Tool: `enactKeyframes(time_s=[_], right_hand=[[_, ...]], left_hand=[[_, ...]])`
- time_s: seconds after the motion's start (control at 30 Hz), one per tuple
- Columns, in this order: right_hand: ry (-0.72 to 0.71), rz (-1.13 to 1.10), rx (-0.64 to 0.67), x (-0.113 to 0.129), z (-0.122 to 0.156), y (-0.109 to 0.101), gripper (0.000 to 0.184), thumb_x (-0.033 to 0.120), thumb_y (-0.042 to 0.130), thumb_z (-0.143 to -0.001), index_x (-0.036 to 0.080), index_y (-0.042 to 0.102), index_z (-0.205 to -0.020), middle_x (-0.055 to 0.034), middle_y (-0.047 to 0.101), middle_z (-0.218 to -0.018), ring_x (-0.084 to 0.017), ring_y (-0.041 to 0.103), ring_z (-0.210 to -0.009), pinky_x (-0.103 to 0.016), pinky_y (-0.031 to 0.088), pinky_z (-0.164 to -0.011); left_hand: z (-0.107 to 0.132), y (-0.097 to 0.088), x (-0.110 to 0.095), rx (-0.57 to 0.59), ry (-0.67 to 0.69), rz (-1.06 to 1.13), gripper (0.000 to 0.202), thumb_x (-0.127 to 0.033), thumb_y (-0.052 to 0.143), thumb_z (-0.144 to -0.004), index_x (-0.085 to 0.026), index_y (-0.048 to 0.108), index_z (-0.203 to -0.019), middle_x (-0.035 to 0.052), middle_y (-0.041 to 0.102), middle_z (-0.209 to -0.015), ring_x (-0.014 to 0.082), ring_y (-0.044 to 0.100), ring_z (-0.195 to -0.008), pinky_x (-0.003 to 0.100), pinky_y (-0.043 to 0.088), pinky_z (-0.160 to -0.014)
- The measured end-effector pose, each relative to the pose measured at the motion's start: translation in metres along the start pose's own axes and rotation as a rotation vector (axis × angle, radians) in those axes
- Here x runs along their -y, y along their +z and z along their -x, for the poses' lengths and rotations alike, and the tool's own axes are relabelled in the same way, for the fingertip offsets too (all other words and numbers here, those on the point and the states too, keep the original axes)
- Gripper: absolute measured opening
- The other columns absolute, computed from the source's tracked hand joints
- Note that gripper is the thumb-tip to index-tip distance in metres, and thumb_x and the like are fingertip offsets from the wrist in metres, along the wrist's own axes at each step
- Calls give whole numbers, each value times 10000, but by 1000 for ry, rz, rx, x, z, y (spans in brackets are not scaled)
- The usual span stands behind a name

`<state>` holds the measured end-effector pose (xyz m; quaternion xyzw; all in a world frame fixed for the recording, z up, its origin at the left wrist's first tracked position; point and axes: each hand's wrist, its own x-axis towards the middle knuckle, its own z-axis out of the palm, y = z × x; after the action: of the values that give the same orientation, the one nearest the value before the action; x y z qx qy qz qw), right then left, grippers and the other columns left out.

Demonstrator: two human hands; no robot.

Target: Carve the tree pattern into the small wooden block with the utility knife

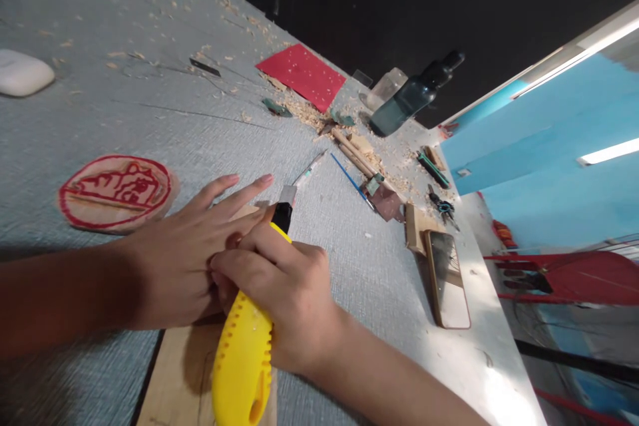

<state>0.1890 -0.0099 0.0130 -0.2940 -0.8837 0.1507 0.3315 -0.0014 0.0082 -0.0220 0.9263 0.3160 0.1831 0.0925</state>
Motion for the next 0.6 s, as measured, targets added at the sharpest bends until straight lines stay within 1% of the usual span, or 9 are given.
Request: enactKeyframes(time_s=[0.13,0.2,0.3,0.37,0.5,0.6], right_hand=[[-13,-26,-11,-1,-1,1,93,120,713,-954,164,721,-1037,-29,710,-936,-108,689,-754,-225,514,-608],[-23,-46,-16,-2,-2,1,86,113,714,-949,158,717,-1023,-35,715,-935,-111,694,-766,-223,522,-619],[-33,-60,-22,-4,-3,1,75,109,707,-954,156,711,-1012,-43,723,-936,-117,700,-780,-227,532,-630],[-31,-47,-23,-4,-3,1,65,117,702,-963,162,708,-1010,-43,724,-928,-119,696,-762,-232,528,-611],[-19,-42,-6,-5,-2,2,40,135,694,-976,174,698,-988,-40,713,-913,-122,683,-733,-239,523,-588],[-32,-88,-16,-6,-2,2,62,108,683,-975,168,700,-982,-42,708,-909,-128,693,-767,-239,540,-628]], left_hand=[[1,0,-1,-13,7,-14,494,-435,510,-1058,-267,536,-1521,74,538,-1591,384,73,-1671,626,88,-1315],[0,0,-1,-5,5,-13,502,-443,529,-1051,-267,535,-1521,76,534,-1594,388,77,-1670,629,101,-1315],[-1,0,0,1,7,-1,509,-481,505,-1062,-254,542,-1516,94,537,-1589,398,87,-1667,645,121,-1308],[-1,1,1,1,2,3,523,-492,497,-1065,-252,531,-1528,96,538,-1589,388,86,-1670,644,122,-1313],[1,2,1,-12,-2,1,569,-499,517,-1061,-251,487,-1572,85,493,-1644,375,87,-1673,637,126,-1326],[2,1,0,0,-22,14,573,-520,501,-1066,-269,481,-1581,73,472,-1670,365,97,-1675,632,137,-1331]])
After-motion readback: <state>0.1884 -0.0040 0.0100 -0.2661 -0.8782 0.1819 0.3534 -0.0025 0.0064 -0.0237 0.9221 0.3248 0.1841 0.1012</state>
